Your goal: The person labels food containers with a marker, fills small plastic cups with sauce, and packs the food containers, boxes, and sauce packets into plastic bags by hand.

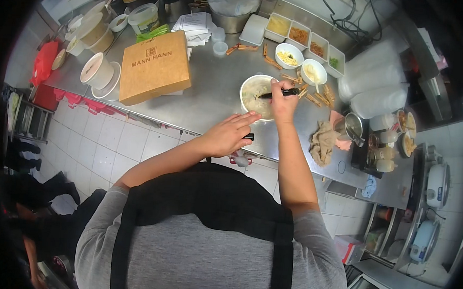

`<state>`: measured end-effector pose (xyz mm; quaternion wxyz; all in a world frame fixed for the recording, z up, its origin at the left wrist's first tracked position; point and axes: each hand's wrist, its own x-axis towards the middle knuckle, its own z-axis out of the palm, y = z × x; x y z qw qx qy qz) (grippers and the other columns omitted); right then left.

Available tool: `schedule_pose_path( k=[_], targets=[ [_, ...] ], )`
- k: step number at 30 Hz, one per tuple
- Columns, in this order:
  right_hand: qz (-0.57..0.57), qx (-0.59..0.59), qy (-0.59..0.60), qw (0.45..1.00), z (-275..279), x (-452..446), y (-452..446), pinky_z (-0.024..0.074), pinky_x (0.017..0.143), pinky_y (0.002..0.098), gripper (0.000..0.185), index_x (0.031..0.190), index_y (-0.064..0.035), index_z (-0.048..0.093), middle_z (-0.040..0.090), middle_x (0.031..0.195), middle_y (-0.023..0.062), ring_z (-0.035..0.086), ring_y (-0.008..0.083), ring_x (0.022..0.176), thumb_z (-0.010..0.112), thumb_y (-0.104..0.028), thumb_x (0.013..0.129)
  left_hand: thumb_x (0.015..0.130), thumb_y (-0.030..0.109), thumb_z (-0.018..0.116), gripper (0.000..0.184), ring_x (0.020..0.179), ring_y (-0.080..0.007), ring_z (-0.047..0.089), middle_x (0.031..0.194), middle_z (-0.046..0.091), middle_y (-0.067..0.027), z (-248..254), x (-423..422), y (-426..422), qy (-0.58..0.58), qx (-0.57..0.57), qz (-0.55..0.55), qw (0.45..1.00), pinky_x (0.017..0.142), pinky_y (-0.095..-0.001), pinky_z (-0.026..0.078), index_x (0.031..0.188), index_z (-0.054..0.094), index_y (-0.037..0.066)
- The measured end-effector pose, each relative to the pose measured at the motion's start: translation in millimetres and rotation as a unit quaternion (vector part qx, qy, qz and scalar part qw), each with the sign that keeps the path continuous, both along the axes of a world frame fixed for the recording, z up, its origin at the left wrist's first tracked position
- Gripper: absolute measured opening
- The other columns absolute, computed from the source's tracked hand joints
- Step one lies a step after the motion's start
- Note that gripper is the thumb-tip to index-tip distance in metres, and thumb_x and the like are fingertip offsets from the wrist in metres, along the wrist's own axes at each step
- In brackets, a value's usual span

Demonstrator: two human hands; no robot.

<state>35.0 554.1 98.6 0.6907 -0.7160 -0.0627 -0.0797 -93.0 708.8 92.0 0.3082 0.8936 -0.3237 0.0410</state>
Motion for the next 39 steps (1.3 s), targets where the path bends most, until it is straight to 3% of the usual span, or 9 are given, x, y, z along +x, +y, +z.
schedule_pose_path(
  k=[9,12,15,18,28,30,33,36,39],
  targets=[
    [-0.037,-0.015,-0.088,0.995,-19.5,12.9,-11.6,0.0338,0.041,0.0246,0.029,0.061,-0.0063,0.050,0.049,0.055,-0.0019,0.043,0.0062,0.045,0.063,-0.016,0.085,0.089,0.023,0.054,0.026,0.134,-0.0314,0.029,0.142,0.035,-0.0174,3.1,-0.6,-0.8,-0.008,0.001,0.009,1.000,0.106,-0.0446,0.029,0.094,0.053,-0.003],
    [0.008,0.065,-0.014,0.998,0.5,-7.4,-7.9,0.0327,0.039,0.0236,0.028,0.062,-0.0064,0.048,0.049,0.056,0.0000,0.042,0.0076,0.043,0.061,-0.015,0.086,0.089,0.021,0.054,0.025,0.120,-0.0344,0.045,0.124,0.051,-0.0187,0.1,3.5,-1.7,0.014,-0.147,0.040,0.988,0.097,-0.0421,0.038,0.099,0.054,-0.003],
    [0.071,0.233,-0.004,0.970,26.4,-35.0,-6.4,0.0317,0.037,0.0223,0.026,0.064,-0.0064,0.047,0.049,0.058,0.0031,0.040,0.0091,0.040,0.058,-0.015,0.087,0.090,0.020,0.054,0.023,0.098,-0.0350,0.056,0.099,0.059,-0.0173,18.5,2.1,6.1,0.074,-0.185,0.106,0.974,0.084,-0.0399,0.044,0.100,0.056,-0.001],
    [0.083,0.244,0.017,0.966,40.9,-58.7,-3.5,0.0309,0.036,0.0216,0.027,0.064,-0.0068,0.046,0.050,0.058,0.0058,0.039,0.0096,0.039,0.056,-0.016,0.088,0.090,0.021,0.055,0.022,0.084,-0.0337,0.056,0.089,0.058,-0.0163,19.6,3.8,10.3,0.093,-0.217,0.093,0.967,0.075,-0.0393,0.044,0.098,0.056,0.001],
    [0.243,0.119,0.096,0.958,49.0,-114.1,-57.7,0.0383,0.050,0.0211,0.015,0.081,-0.0055,0.052,0.051,0.081,0.0015,0.049,0.0069,0.064,0.066,-0.002,0.080,0.086,0.025,0.060,0.020,0.064,-0.0347,0.057,0.068,0.057,-0.0141,44.1,-14.6,21.2,0.115,-0.106,-0.016,0.988,0.061,-0.0403,0.045,0.084,0.059,0.005],
    [0.295,-0.038,0.113,0.948,84.4,-131.2,-71.6,0.0406,0.052,0.0217,0.021,0.079,-0.0056,0.052,0.051,0.083,0.0025,0.050,0.0081,0.067,0.070,0.005,0.074,0.084,0.026,0.061,0.021,0.060,-0.0311,0.056,0.062,0.055,-0.0097,73.1,-29.4,14.2,0.056,-0.107,-0.037,0.992,0.057,-0.0388,0.043,0.074,0.058,0.007],
    [0.306,-0.045,-0.128,0.942,94.7,-148.9,-71.6,0.0413,0.051,0.0207,0.022,0.077,-0.0053,0.052,0.050,0.082,0.0033,0.051,0.0086,0.065,0.071,0.005,0.073,0.081,0.022,0.064,0.025,0.053,-0.0291,0.050,0.056,0.049,-0.0052,90.8,-41.4,-9.5,-0.087,-0.169,-0.048,0.981,0.056,-0.0387,0.040,0.064,0.053,0.008],
    [0.266,-0.024,-0.091,0.959,68.7,-141.3,-92.2,0.0410,0.049,0.0200,0.021,0.077,-0.0057,0.050,0.050,0.082,0.0038,0.050,0.0088,0.059,0.069,0.004,0.075,0.080,0.023,0.065,0.019,0.064,-0.0262,0.055,0.069,0.055,-0.0079,83.3,-33.4,-24.1,-0.034,-0.062,-0.016,0.997,0.064,-0.0357,0.044,0.079,0.057,0.006],
    [0.080,0.062,0.013,0.995,-5.4,-111.1,-136.9,0.0415,0.049,0.0191,0.018,0.078,-0.0064,0.048,0.051,0.087,0.0055,0.050,0.0082,0.058,0.065,0.002,0.080,0.086,0.026,0.061,0.027,0.082,-0.0203,0.058,0.090,0.058,-0.0091,36.0,-8.1,-46.5,-0.073,-0.240,0.152,0.956,0.074,-0.0310,0.045,0.102,0.053,0.005]
  ],
)
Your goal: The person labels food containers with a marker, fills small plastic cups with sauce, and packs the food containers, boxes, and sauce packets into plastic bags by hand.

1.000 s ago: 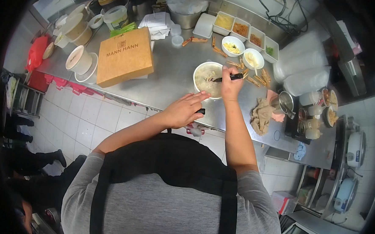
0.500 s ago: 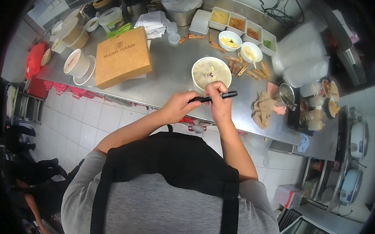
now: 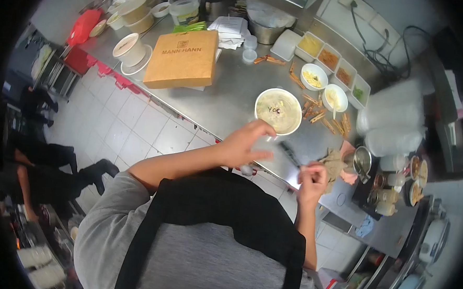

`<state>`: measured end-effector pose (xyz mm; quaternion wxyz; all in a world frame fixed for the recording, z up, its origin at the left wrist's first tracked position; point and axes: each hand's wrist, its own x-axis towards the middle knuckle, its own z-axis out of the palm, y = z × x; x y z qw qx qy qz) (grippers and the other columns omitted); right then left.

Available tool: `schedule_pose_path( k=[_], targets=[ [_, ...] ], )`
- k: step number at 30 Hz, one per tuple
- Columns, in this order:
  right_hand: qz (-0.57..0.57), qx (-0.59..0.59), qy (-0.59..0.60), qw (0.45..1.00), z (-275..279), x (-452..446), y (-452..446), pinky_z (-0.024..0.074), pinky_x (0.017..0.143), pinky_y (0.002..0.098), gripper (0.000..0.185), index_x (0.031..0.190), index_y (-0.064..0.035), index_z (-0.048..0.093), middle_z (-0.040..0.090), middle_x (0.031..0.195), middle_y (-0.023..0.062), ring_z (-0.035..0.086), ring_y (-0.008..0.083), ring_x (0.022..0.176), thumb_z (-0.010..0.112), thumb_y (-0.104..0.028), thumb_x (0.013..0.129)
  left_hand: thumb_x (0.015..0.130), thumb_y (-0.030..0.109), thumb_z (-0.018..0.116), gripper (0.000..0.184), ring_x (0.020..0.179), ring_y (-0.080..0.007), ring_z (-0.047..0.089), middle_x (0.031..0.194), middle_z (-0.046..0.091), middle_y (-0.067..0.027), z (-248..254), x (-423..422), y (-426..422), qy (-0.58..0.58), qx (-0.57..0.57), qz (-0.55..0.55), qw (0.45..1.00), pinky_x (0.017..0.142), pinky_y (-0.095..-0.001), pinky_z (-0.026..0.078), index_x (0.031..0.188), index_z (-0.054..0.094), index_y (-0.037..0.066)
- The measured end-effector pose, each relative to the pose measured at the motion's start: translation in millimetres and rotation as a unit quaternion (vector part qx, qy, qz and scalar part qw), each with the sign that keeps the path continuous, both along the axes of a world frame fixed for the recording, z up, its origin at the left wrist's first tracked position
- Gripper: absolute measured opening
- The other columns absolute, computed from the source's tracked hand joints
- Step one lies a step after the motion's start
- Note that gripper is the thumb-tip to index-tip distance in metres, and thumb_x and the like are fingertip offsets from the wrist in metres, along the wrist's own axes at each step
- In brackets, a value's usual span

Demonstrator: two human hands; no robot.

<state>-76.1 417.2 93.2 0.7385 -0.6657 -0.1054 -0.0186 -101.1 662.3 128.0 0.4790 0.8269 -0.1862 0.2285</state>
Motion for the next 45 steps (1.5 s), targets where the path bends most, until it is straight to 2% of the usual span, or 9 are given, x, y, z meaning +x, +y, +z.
schedule_pose_path(
  k=[4,7,13,16,19,21,25,26,45],
  targets=[
    [-0.126,-0.090,0.059,0.986,-57.8,48.5,-44.5,0.0438,0.053,0.0244,0.014,0.079,-0.0049,0.050,0.055,0.089,0.0083,0.052,0.0131,0.060,0.064,-0.002,0.082,0.093,0.032,0.051,0.034,0.095,-0.0154,0.054,0.106,0.055,-0.0065,-48.9,-3.9,24.2,0.279,-0.308,0.117,0.902,0.082,-0.0302,0.043,0.114,0.047,0.006],
    [-0.192,-0.340,-0.361,0.847,-26.9,63.6,-19.2,0.0445,0.060,0.0325,0.011,0.078,-0.0025,0.054,0.057,0.080,0.0104,0.054,0.0218,0.065,0.065,-0.004,0.080,0.093,0.031,0.050,0.026,0.092,-0.0138,0.055,0.100,0.057,-0.0041,-71.3,-40.0,60.1,0.271,-0.452,0.200,0.826,0.080,-0.0301,0.043,0.105,0.053,0.008],
    [0.218,-0.241,-0.241,0.914,-53.8,-1.1,41.6,0.0463,0.063,0.0361,0.006,0.082,-0.0045,0.063,0.060,0.075,0.0123,0.059,0.0269,0.068,0.059,-0.009,0.083,0.093,0.038,0.051,0.030,0.083,-0.0136,0.057,0.083,0.059,-0.0026,-117.9,-133.5,86.5,0.287,-0.496,0.361,0.736,0.076,-0.0304,0.043,0.082,0.056,0.010],
    [0.501,-0.350,0.059,0.790,-90.6,-40.2,88.2,0.0475,0.075,0.0373,0.031,0.116,-0.0044,0.055,0.062,0.088,0.0145,0.060,0.0309,0.082,0.048,-0.007,0.087,0.093,0.037,0.050,0.030,0.084,-0.0144,0.057,0.083,0.058,-0.0026,-141.6,-156.7,82.8,0.336,-0.497,0.347,0.721,0.078,-0.0326,0.043,0.082,0.054,0.010],
    [0.321,-0.390,-0.325,0.800,-250.2,-49.7,98.0,0.0492,0.077,0.0404,0.038,0.126,-0.0099,0.051,0.063,0.098,0.0154,0.063,0.0317,0.084,0.047,-0.012,0.088,0.094,0.029,0.049,0.021,0.084,-0.0136,0.056,0.086,0.059,-0.0024,-160.9,-173.2,83.3,0.396,-0.466,0.305,0.730,0.080,-0.0326,0.042,0.085,0.052,0.010],
    [0.218,-0.471,-0.203,0.830,-269.5,-29.1,124.3,0.0472,0.084,0.0446,0.038,0.126,-0.0090,0.051,0.062,0.104,0.0189,0.062,0.0354,0.090,0.047,-0.013,0.089,0.094,0.025,0.048,0.019,0.085,-0.0132,0.055,0.087,0.059,-0.0024,-179.7,-192.2,90.1,0.408,-0.461,0.259,0.745,0.080,-0.0324,0.042,0.086,0.053,0.009],
    [0.290,-0.664,0.041,0.688,-321.1,20.2,167.0,0.0425,0.092,0.0459,0.044,0.127,-0.0089,0.049,0.058,0.113,0.0237,0.055,0.0383,0.106,0.051,-0.030,0.089,0.093,0.020,0.051,0.015,0.085,-0.0125,0.055,0.086,0.060,-0.0030,-212.1,-249.8,108.6,0.437,-0.399,0.241,0.769,0.079,-0.0288,0.042,0.088,0.053,0.006],
    [0.280,-0.632,0.021,0.722,-336.1,25.5,167.1,0.0418,0.094,0.0465,0.050,0.127,-0.0106,0.050,0.056,0.118,0.0229,0.054,0.0378,0.110,0.048,-0.043,0.089,0.093,0.017,0.052,0.014,0.083,-0.0121,0.055,0.084,0.059,-0.0032,-220.4,-267.8,112.3,0.444,-0.396,0.254,0.763,0.079,-0.0275,0.043,0.087,0.054,0.005],
    [0.097,-0.662,-0.088,0.738,-323.8,75.7,159.2,0.0431,0.090,0.0447,0.045,0.120,-0.0074,0.054,0.056,0.120,0.0189,0.054,0.0348,0.109,0.055,-0.036,0.086,0.085,0.010,0.064,0.009,0.083,-0.0090,0.053,0.086,0.059,-0.0006,-254.1,-346.5,144.9,0.499,-0.395,0.253,0.728,0.079,-0.0249,0.042,0.087,0.056,0.007]
  ],
)
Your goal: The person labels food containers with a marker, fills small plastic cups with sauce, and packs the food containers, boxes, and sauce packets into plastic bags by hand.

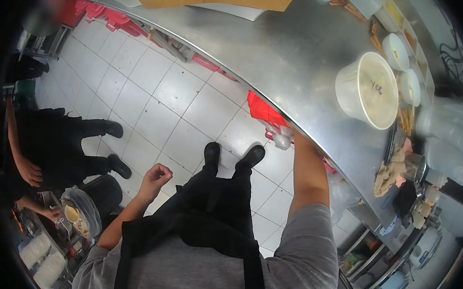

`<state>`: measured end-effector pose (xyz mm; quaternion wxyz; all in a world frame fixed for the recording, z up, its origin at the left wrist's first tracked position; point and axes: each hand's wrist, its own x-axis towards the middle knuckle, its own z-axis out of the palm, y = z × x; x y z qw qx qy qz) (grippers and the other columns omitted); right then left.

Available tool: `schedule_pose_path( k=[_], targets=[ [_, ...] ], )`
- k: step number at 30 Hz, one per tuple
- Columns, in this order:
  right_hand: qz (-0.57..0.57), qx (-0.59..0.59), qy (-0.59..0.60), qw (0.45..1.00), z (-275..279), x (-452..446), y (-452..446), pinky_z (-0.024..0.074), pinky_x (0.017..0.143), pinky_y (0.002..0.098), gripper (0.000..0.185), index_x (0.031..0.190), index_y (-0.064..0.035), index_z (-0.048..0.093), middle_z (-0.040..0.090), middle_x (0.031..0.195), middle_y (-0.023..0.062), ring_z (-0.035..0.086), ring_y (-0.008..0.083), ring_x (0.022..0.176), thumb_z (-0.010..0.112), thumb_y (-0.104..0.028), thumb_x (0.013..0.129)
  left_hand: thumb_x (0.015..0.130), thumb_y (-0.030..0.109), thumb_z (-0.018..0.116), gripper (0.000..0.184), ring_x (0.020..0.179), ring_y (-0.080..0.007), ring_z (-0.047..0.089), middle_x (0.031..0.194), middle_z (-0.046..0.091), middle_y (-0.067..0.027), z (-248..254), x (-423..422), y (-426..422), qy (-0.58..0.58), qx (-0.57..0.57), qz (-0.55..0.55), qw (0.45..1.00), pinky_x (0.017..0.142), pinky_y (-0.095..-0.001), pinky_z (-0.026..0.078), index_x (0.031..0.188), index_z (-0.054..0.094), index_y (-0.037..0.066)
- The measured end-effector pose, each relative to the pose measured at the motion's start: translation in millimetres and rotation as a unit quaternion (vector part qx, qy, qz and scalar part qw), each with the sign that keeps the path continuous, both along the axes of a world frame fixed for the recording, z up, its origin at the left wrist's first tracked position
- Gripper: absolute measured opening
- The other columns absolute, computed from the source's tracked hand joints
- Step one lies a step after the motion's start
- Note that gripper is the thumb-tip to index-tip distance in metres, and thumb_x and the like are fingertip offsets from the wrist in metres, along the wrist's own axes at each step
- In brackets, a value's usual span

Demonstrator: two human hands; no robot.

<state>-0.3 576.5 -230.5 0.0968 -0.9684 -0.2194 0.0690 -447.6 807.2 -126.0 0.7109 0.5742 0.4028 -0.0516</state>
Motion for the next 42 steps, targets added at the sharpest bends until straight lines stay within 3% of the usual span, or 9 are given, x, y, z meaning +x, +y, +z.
schedule_pose_path(
  k=[7,11,14,20,22,24,27,34,42],
  targets=[
    [-0.012,0.006,-0.020,1.000,-19.9,-68.1,-7.9,0.0433,0.087,0.0452,0.042,0.117,-0.0036,0.054,0.056,0.116,0.0194,0.054,0.0362,0.103,0.056,-0.030,0.085,0.081,0.013,0.069,0.021,0.089,-0.0148,0.055,0.093,0.059,-0.0040,-15.2,-4.3,-3.0,0.001,0.027,-0.026,0.999,0.083,-0.0290,0.043,0.094,0.055,0.006],
    [0.147,0.112,-0.146,0.972,4.1,-206.1,-24.5,0.0352,0.089,0.0521,0.023,0.102,-0.0044,0.057,0.057,0.096,0.0181,0.053,0.0358,0.092,0.056,-0.017,0.084,0.067,0.014,0.077,0.061,0.112,-0.0309,0.049,0.121,0.050,-0.0137,48.8,42.4,-21.8,-0.102,0.356,-0.226,0.901,0.093,-0.0399,0.041,0.120,0.048,0.008],
    [0.235,0.223,0.076,0.943,63.9,-281.7,-34.9,0.0378,0.090,0.0507,0.016,0.098,-0.0070,0.058,0.059,0.093,0.0094,0.055,0.0319,0.092,0.056,-0.016,0.085,0.065,0.016,0.077,0.080,0.127,-0.0343,0.039,0.139,0.037,-0.0124,70.9,88.6,-43.9,-0.189,0.384,-0.356,0.831,0.103,-0.0455,0.032,0.135,0.037,0.013],
    [0.275,0.251,-0.184,0.910,250.2,-188.2,-51.7,0.0466,0.068,0.0369,0.010,0.092,-0.0025,0.058,0.059,0.087,0.0127,0.057,0.0279,0.076,0.050,-0.009,0.090,0.069,0.018,0.072,0.029,0.090,-0.0314,0.059,0.092,0.065,-0.0087,69.0,160.1,-67.0,-0.295,0.426,-0.373,0.769,0.092,-0.0447,0.040,0.095,0.064,0.011],
    [0.015,0.295,-0.169,0.940,340.1,-138.0,-84.6,0.0447,0.073,0.0319,0.011,0.091,-0.0015,0.055,0.059,0.089,0.0123,0.054,0.0220,0.080,0.048,-0.009,0.093,0.068,0.019,0.074,0.026,0.079,-0.0324,0.058,0.077,0.061,-0.0098,115.0,191.3,-30.4,-0.277,0.459,-0.357,0.765,0.072,-0.0423,0.047,0.090,0.064,0.009],
    [-0.081,0.572,-0.225,0.785,381.1,-84.0,-119.6,0.0428,0.081,0.0303,0.015,0.092,-0.0017,0.054,0.058,0.094,0.0063,0.051,0.0160,0.087,0.049,-0.016,0.095,0.071,0.017,0.074,0.023,0.076,-0.0288,0.062,0.081,0.064,-0.0113,162.1,212.8,-2.5,-0.219,0.403,-0.286,0.841,0.071,-0.0376,0.049,0.087,0.063,0.007],
    [-0.112,0.474,-0.242,0.839,398.3,-55.3,-187.0,0.0430,0.087,0.0323,0.023,0.102,0.0014,0.055,0.059,0.103,0.0107,0.056,0.0199,0.095,0.058,-0.018,0.090,0.072,0.009,0.072,0.022,0.081,-0.0265,0.063,0.084,0.065,-0.0099,226.8,255.5,15.5,-0.230,0.215,-0.259,0.913,0.073,-0.0337,0.050,0.092,0.062,0.007],
    [0.154,0.421,-0.013,0.894,431.9,-83.1,-115.2,0.0382,0.097,0.0364,0.079,0.129,-0.0048,0.046,0.056,0.119,0.0111,0.051,0.0225,0.113,0.082,-0.026,0.062,0.066,0.013,0.075,0.037,0.094,-0.0284,0.060,0.099,0.063,-0.0091,356.4,325.0,-129.8,-0.460,0.520,-0.416,0.588,0.083,-0.0372,0.047,0.099,0.059,0.007],
    [0.074,0.650,0.144,0.743,400.7,-68.2,-94.1,0.0444,0.079,0.0227,0.016,0.101,0.0000,0.061,0.063,0.094,0.0017,0.055,0.0065,0.085,0.062,-0.008,0.087,0.058,0.027,0.082,0.089,0.130,-0.0260,0.034,0.137,0.037,-0.0059,300.1,321.0,-76.1,-0.429,0.262,-0.203,0.840,0.106,-0.0415,0.029,0.132,0.035,0.011]
  ],
)
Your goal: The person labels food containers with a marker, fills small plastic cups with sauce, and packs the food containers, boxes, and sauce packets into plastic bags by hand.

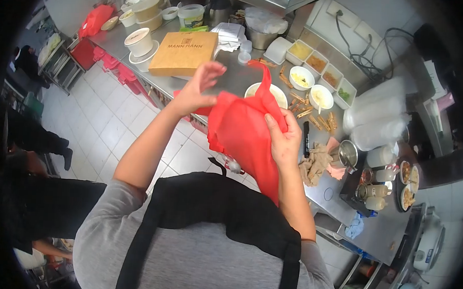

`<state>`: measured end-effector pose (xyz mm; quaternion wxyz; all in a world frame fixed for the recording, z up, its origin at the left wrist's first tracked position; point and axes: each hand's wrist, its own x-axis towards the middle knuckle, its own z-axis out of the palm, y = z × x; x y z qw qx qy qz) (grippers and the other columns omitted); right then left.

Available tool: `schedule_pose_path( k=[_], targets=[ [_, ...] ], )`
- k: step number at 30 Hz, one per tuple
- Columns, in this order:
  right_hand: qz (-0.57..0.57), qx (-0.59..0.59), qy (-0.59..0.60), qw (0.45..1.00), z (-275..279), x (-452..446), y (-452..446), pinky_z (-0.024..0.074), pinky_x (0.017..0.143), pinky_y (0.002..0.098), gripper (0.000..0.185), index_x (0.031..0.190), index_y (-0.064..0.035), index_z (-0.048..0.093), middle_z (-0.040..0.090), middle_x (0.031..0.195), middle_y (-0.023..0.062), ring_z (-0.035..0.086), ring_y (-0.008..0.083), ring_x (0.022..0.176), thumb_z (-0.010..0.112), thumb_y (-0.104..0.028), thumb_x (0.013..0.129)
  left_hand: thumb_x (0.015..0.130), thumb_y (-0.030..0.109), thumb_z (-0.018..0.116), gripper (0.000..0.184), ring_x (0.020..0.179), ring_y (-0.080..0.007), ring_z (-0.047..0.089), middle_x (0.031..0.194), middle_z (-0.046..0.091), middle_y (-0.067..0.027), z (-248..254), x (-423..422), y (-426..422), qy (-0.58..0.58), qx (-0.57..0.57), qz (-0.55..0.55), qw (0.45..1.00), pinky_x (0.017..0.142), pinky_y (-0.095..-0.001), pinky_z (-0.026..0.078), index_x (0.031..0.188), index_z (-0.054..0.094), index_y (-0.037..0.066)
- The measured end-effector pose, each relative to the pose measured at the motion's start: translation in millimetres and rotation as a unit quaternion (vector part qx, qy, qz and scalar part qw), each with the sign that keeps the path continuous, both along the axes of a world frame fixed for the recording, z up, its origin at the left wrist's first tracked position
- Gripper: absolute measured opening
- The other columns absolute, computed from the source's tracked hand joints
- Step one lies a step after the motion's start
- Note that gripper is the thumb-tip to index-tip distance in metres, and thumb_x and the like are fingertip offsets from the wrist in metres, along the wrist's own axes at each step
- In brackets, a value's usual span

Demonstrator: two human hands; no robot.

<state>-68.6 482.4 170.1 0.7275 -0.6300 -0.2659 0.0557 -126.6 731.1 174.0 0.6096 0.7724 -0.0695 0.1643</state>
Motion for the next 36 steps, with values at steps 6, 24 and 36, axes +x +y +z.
schedule_pose_path(
  k=[6,24,36],
  targets=[
    [0.024,0.063,0.121,0.990,-5.3,-6.7,-2.1,0.0438,0.082,0.0225,0.019,0.105,-0.0002,0.059,0.063,0.098,0.0019,0.055,0.0069,0.088,0.062,-0.009,0.088,0.069,0.011,0.075,0.059,0.121,-0.0252,0.046,0.130,0.048,-0.0108,-12.9,-3.9,-16.3,-0.066,0.182,-0.016,0.981,0.100,-0.0368,0.038,0.123,0.049,0.013],
    [-0.086,-0.136,0.047,0.986,-41.3,-23.9,49.4,0.0459,0.066,0.0244,0.033,0.093,0.0002,0.059,0.061,0.080,0.0048,0.055,0.0097,0.073,0.078,-0.020,0.074,0.083,0.004,0.066,0.004,0.078,-0.0071,0.059,0.080,0.063,-0.0017,-56.5,-22.0,-42.7,0.138,-0.209,-0.079,0.965,0.073,-0.0225,0.048,0.083,0.062,0.002],
    [0.009,-0.027,0.223,0.974,-31.8,-46.5,66.1,0.0447,0.061,0.0213,0.013,0.081,-0.0010,0.062,0.062,0.073,0.0020,0.056,0.0070,0.066,0.073,-0.008,0.078,0.076,0.003,0.073,0.012,0.067,-0.0035,0.054,0.075,0.061,0.0010,-60.5,-42.2,-25.6,0.088,-0.194,-0.048,0.976,0.061,-0.0198,0.046,0.077,0.061,0.003]
  ],
)
